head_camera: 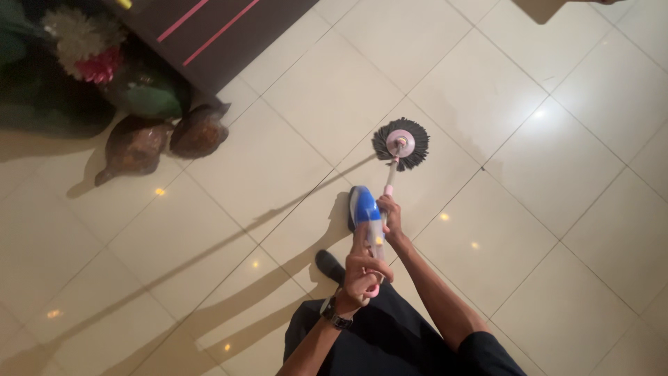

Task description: The person sprays cleaning liquid from a blue bottle onto the tiled floor and wipes it with a spin mop.

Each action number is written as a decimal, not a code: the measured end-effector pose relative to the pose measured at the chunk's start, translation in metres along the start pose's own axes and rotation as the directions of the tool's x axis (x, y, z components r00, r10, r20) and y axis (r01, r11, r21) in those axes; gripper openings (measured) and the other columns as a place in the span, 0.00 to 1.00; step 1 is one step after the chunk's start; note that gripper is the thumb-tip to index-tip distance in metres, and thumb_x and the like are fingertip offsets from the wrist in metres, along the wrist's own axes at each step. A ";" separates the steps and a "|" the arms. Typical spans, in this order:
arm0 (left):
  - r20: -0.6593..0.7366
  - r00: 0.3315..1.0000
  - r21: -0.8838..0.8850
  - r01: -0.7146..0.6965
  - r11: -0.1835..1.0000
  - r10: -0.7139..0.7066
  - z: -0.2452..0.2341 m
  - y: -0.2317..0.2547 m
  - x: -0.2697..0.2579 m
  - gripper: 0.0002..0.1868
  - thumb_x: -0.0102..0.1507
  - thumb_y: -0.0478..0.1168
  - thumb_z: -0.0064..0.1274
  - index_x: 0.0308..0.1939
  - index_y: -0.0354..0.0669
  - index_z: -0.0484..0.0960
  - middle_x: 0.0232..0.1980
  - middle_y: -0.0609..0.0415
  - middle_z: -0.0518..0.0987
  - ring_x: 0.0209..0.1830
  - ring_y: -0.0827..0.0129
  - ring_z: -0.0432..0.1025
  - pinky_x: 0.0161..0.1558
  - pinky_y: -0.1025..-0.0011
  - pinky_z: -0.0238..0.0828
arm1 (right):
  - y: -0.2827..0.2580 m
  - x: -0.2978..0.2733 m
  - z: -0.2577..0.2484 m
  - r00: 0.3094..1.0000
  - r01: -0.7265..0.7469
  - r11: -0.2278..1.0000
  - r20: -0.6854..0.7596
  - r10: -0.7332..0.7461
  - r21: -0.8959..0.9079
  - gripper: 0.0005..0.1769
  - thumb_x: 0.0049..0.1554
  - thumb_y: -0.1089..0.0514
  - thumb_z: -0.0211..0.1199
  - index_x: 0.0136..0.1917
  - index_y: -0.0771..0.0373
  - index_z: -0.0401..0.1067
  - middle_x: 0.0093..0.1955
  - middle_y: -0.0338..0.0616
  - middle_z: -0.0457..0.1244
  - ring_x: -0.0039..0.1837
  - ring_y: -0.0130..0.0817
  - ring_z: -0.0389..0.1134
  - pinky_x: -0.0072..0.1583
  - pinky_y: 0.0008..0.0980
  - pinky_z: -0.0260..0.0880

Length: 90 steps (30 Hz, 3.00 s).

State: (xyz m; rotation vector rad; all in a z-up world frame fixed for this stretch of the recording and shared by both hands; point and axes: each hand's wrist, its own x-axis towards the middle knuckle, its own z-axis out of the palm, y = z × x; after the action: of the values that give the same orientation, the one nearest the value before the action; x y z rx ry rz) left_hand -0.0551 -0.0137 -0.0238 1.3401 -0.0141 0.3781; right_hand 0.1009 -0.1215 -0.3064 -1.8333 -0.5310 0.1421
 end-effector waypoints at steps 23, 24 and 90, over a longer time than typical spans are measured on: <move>-0.295 0.951 0.148 -0.052 0.988 0.094 0.012 -0.012 -0.011 0.15 0.59 0.22 0.46 0.43 0.38 0.84 0.73 0.42 0.61 0.55 0.66 0.71 0.46 0.73 0.78 | -0.031 0.054 0.040 0.740 0.216 0.955 0.603 -0.297 0.205 0.23 0.55 0.40 0.61 0.44 0.64 0.73 0.42 0.48 0.64 0.45 0.43 0.66 0.53 0.40 0.68; -0.310 0.946 0.113 -0.057 0.992 0.090 0.013 -0.020 -0.004 0.18 0.60 0.22 0.47 0.51 0.40 0.78 0.73 0.43 0.61 0.56 0.65 0.72 0.47 0.73 0.79 | -0.031 0.053 0.031 0.736 0.208 0.959 0.614 -0.285 0.194 0.22 0.53 0.42 0.63 0.44 0.64 0.73 0.43 0.48 0.65 0.45 0.44 0.67 0.52 0.40 0.68; -0.870 0.482 0.440 0.661 0.608 0.105 -0.266 -0.188 0.317 0.14 0.61 0.44 0.56 0.37 0.34 0.75 0.37 0.37 0.79 0.37 0.41 0.75 0.38 0.49 0.71 | -0.101 0.322 0.115 0.942 0.146 0.978 0.280 -0.183 0.147 0.17 0.48 0.66 0.61 0.24 0.67 0.56 0.22 0.43 0.50 0.26 0.26 0.51 0.30 0.34 0.52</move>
State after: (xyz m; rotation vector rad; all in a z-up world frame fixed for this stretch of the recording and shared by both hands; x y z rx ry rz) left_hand 0.2402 0.2874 -0.1938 1.7898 1.3920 0.7389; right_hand 0.3178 0.1397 -0.1971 -1.6463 -0.8624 0.3293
